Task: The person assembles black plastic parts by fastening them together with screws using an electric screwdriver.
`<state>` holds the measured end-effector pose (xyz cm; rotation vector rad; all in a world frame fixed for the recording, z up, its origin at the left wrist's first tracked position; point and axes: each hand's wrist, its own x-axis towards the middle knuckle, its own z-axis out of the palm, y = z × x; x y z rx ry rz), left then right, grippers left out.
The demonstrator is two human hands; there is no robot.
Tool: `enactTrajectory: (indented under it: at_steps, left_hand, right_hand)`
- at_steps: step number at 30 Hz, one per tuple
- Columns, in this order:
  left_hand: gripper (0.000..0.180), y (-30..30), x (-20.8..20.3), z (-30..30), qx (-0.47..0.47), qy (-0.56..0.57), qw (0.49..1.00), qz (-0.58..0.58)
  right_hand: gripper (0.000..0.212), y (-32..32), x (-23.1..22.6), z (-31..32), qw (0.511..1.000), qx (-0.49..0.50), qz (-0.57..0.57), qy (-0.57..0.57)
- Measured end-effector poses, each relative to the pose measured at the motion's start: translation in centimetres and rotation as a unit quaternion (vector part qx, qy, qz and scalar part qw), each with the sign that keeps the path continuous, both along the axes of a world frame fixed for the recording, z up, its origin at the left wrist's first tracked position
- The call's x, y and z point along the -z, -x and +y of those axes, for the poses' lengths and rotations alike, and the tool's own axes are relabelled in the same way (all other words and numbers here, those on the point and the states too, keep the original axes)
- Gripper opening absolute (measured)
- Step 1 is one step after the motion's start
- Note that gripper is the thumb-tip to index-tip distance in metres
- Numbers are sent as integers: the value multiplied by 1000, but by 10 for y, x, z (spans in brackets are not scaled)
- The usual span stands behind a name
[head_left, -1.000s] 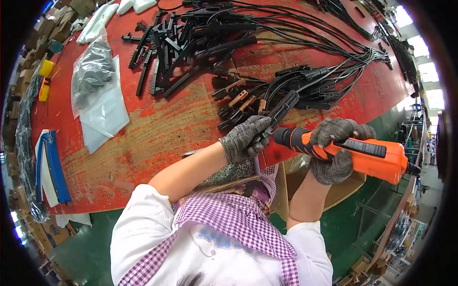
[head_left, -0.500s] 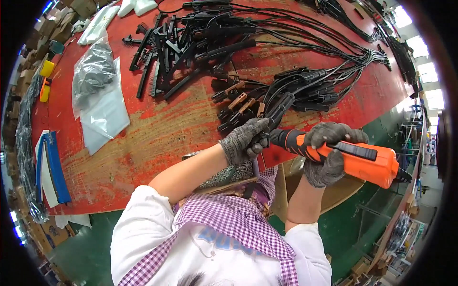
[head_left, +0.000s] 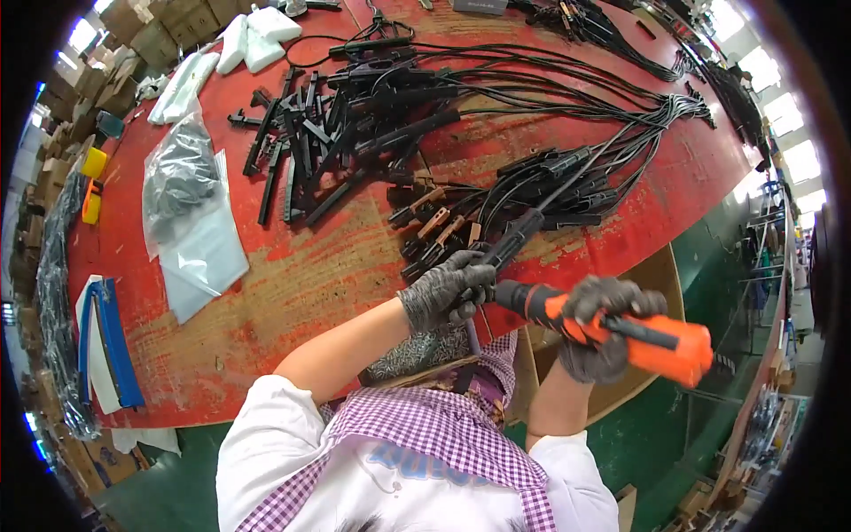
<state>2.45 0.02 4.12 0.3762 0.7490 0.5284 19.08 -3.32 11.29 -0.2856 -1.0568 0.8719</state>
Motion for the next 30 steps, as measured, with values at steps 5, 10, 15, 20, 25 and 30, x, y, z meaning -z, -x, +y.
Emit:
enactTrajectory:
  at_steps: [5,10,15,20,25,30]
  left_hand:
    - [54,12,-11,33,-24,-175,979,99]
    - [47,37,-22,132,-137,-545,730,389]
    - [55,77,-22,231,-11,-567,463,681]
    - [24,48,-10,216,-120,-697,131,694]
    - [16,-61,-6,87,391,-777,313,382]
    - [35,-94,68,14,476,-722,133,484]
  right_hand:
    - [32,-52,-21,-32,994,-33,94,-53]
    - [35,-99,18,-48,993,59,44,91]
    - [40,-104,35,-75,976,100,61,185]
    - [40,-106,44,-77,969,96,87,212]
    - [42,-106,59,-69,958,86,99,255]
    - [42,-77,61,-54,960,39,90,261]
